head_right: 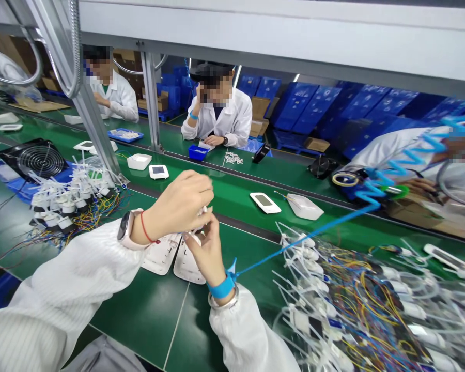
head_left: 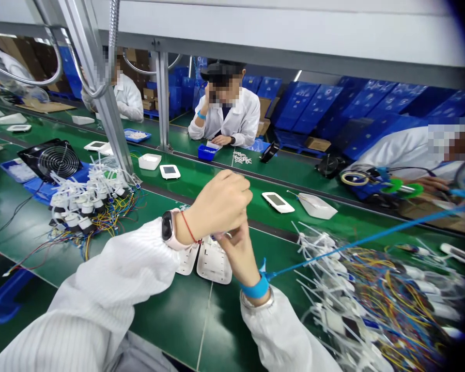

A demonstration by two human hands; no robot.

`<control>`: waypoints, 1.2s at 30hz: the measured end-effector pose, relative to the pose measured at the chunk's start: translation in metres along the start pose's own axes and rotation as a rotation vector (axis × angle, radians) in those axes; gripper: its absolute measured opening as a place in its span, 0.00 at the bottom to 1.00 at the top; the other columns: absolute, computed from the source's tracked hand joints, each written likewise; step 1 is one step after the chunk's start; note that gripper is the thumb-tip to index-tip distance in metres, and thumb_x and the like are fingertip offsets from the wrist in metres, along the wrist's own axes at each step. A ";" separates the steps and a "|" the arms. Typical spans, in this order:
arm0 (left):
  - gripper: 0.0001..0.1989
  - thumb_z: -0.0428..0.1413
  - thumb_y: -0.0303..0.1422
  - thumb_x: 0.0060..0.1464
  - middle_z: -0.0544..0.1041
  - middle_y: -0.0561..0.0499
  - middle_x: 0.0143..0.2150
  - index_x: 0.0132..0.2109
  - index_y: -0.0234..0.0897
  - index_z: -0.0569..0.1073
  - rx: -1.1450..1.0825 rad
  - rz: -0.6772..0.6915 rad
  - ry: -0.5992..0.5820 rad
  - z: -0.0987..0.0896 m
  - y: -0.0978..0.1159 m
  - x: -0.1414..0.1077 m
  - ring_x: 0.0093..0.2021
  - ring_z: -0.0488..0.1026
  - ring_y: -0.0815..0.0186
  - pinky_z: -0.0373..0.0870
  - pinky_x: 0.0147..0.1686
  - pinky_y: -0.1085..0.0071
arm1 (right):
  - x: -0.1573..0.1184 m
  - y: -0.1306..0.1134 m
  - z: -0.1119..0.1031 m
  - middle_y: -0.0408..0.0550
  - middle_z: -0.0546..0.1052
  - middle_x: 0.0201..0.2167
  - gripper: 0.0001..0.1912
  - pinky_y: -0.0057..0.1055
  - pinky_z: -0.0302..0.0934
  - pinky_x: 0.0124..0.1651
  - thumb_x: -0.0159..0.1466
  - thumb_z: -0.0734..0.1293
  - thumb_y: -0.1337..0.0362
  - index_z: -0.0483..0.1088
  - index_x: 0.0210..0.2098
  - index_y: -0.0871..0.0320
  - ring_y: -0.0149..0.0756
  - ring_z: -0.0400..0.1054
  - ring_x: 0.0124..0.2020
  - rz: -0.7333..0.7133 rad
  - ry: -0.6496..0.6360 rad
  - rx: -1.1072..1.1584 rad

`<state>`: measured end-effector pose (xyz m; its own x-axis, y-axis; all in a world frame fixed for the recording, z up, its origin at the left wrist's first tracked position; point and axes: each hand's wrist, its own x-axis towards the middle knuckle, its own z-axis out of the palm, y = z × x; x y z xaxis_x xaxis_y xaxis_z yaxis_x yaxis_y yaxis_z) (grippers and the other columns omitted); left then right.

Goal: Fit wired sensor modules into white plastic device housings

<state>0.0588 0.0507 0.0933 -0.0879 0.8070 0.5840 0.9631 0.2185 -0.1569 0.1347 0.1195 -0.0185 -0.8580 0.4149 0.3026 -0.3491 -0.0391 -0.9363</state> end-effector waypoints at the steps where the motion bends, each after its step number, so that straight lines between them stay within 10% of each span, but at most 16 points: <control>1: 0.05 0.53 0.27 0.47 0.72 0.46 0.27 0.27 0.31 0.72 -0.011 -0.010 -0.049 -0.001 0.000 0.003 0.33 0.70 0.61 0.62 0.39 0.63 | 0.000 0.002 0.003 0.51 0.66 0.50 0.32 0.37 0.61 0.49 0.53 0.69 0.58 0.54 0.54 0.53 0.40 0.62 0.51 0.024 -0.001 0.005; 7: 0.12 0.54 0.35 0.51 0.71 0.51 0.20 0.24 0.32 0.72 -0.550 -0.226 -0.284 -0.012 -0.023 0.005 0.24 0.69 0.67 0.59 0.25 0.73 | 0.007 -0.002 -0.012 0.46 0.72 0.33 0.15 0.26 0.58 0.25 0.57 0.65 0.54 0.66 0.38 0.58 0.25 0.60 0.21 0.213 -0.100 0.027; 14: 0.14 0.59 0.36 0.49 0.78 0.45 0.34 0.41 0.31 0.68 -1.555 -0.415 -0.556 0.011 -0.038 -0.046 0.32 0.73 0.68 0.65 0.29 0.76 | 0.013 -0.055 -0.076 0.43 0.71 0.22 0.21 0.25 0.48 0.20 0.52 0.68 0.52 0.72 0.40 0.61 0.24 0.54 0.16 0.279 -0.174 -0.559; 19: 0.13 0.59 0.38 0.48 0.76 0.48 0.30 0.33 0.30 0.70 -1.376 -0.549 -0.336 0.069 -0.020 -0.083 0.29 0.72 0.69 0.66 0.28 0.75 | 0.018 -0.035 -0.089 0.45 0.72 0.21 0.18 0.27 0.53 0.28 0.54 0.66 0.52 0.74 0.29 0.62 0.30 0.61 0.24 0.445 -0.478 -0.776; 23: 0.10 0.55 0.37 0.53 0.74 0.48 0.33 0.33 0.33 0.72 -1.021 -0.365 -0.173 0.096 -0.019 -0.100 0.35 0.70 0.67 0.65 0.37 0.71 | 0.020 -0.002 -0.098 0.42 0.70 0.21 0.17 0.25 0.51 0.25 0.53 0.66 0.52 0.70 0.29 0.62 0.28 0.59 0.22 0.406 -0.502 -0.829; 30: 0.08 0.54 0.35 0.55 0.75 0.48 0.39 0.37 0.36 0.73 -0.911 -0.338 -0.044 0.101 -0.019 -0.116 0.43 0.69 0.65 0.63 0.46 0.68 | 0.018 0.003 -0.097 0.42 0.68 0.21 0.14 0.28 0.54 0.27 0.56 0.65 0.58 0.67 0.38 0.59 0.31 0.59 0.21 0.173 -0.390 -0.960; 36: 0.07 0.54 0.35 0.55 0.77 0.52 0.38 0.37 0.37 0.74 -0.900 -0.207 -0.071 0.086 0.003 -0.071 0.41 0.71 0.67 0.60 0.45 0.69 | 0.014 -0.009 -0.113 0.51 0.72 0.39 0.19 0.47 0.54 0.51 0.48 0.72 0.54 0.72 0.37 0.55 0.47 0.63 0.47 0.082 -0.366 -0.959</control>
<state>0.0463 0.0411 -0.0167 -0.2666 0.8376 0.4768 0.7586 -0.1228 0.6399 0.1682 0.2288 -0.0259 -0.9839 0.1348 0.1172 0.0251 0.7538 -0.6566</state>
